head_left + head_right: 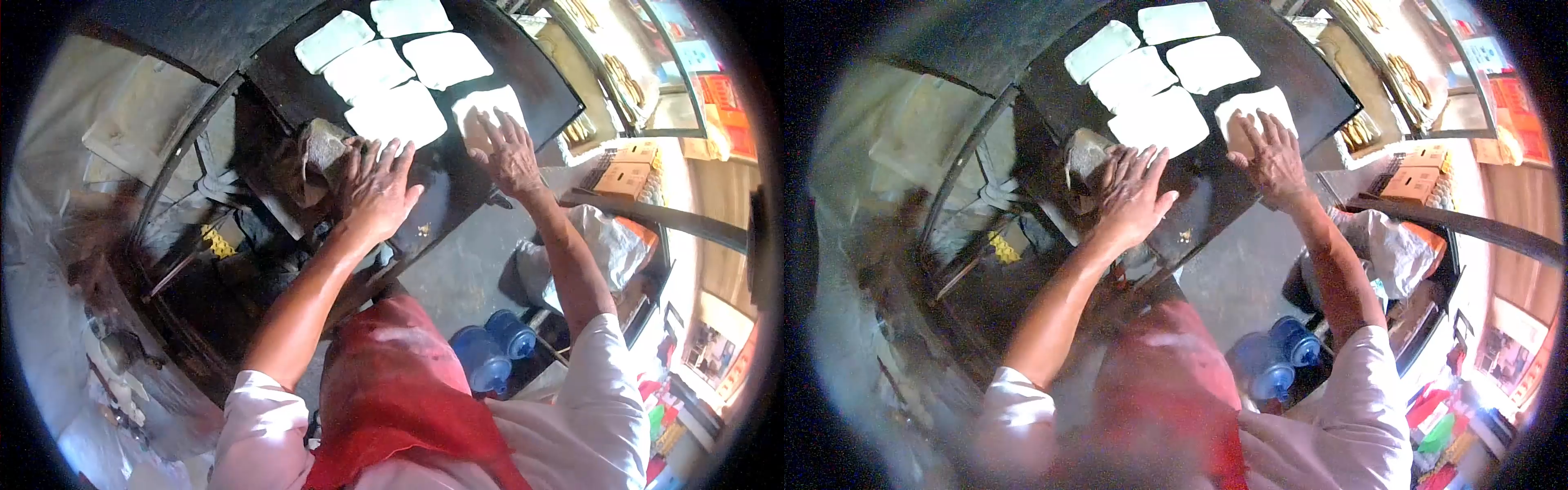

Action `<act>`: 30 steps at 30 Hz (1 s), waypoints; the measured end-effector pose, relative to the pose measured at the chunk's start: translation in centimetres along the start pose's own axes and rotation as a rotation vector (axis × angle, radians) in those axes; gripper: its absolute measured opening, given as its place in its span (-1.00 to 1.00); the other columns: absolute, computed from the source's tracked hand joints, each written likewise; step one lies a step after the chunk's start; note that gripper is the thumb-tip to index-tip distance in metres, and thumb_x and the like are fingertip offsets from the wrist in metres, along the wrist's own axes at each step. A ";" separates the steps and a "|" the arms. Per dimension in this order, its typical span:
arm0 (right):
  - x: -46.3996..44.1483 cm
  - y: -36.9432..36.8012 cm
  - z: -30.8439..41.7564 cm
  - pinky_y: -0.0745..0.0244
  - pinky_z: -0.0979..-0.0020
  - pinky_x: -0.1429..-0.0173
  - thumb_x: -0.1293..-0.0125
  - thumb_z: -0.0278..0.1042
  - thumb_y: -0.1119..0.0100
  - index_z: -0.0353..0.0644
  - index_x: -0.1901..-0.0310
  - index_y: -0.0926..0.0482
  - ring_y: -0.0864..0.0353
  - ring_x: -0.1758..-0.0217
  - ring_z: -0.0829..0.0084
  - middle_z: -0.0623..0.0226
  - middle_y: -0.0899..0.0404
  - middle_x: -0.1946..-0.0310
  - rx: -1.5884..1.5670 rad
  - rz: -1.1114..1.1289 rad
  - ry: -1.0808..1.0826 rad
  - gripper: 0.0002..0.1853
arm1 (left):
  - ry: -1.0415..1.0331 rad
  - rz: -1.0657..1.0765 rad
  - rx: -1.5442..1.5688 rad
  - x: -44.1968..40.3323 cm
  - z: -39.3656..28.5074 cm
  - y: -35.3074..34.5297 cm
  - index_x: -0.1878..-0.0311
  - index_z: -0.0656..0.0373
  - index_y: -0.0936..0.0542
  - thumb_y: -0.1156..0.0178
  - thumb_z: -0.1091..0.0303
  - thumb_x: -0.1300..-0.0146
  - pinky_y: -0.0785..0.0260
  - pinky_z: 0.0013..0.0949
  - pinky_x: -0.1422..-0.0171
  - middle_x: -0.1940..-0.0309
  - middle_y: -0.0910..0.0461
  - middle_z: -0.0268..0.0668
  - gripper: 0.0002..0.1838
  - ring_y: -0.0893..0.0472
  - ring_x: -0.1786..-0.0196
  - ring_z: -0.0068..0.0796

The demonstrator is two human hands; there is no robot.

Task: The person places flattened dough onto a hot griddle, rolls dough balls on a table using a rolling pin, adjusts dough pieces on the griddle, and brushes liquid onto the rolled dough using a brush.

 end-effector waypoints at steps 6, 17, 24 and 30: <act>-6.6 -3.6 -1.1 -0.02 -0.17 -0.60 -0.37 0.61 0.16 0.10 -0.54 -0.26 -0.04 -0.65 -0.08 0.00 -0.12 -0.58 -0.212 0.103 0.015 -0.08 | 0.140 0.187 -0.164 -5.4 2.6 -2.9 -0.64 -0.10 -0.15 -0.10 -0.22 -0.44 0.36 0.29 -0.70 -0.65 -0.09 -0.26 -0.18 0.02 -0.69 -0.04; -7.7 -2.7 1.4 -0.13 -0.10 -0.56 -0.44 0.47 0.06 0.02 -0.46 -0.36 -0.18 -0.59 -0.04 -0.04 -0.23 -0.50 -0.196 0.018 -0.032 -0.20 | -0.004 -0.185 0.457 -2.9 3.3 -0.5 -0.53 0.09 -0.31 -0.21 0.07 -0.46 -0.16 0.05 -0.60 -0.52 -0.28 -0.02 -0.34 -0.32 -0.52 0.04; 5.1 1.7 21.5 -0.10 -0.05 -0.57 -0.46 -0.01 -0.15 -0.14 -0.55 -0.24 -0.24 -0.53 -0.13 -0.10 -0.23 -0.51 -0.459 -0.101 0.204 -0.28 | 0.414 -0.352 1.185 28.4 14.2 2.1 -0.39 0.18 -0.47 -0.17 0.32 -0.53 -0.52 -0.27 -0.28 -0.11 -0.69 -0.12 -0.57 -0.69 -0.12 -0.37; 22.2 0.0 42.4 -0.10 -0.11 -0.55 -0.50 0.05 -0.09 -0.15 -0.55 -0.24 -0.24 -0.49 -0.16 -0.11 -0.30 -0.45 -0.556 0.099 0.327 -0.28 | 1.190 -1.164 1.503 65.7 36.7 5.8 -0.46 0.09 -0.37 -0.11 0.12 -0.52 -0.46 -0.23 -0.35 -0.29 -0.57 -0.12 -0.47 -0.61 -0.28 -0.27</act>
Point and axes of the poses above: each hand's wrist, its own x-axis away from the middle knuckle, its own y-axis out of the back of the hand, z = x × y, the point moved 5 cm from there along -x, towards the middle knuckle
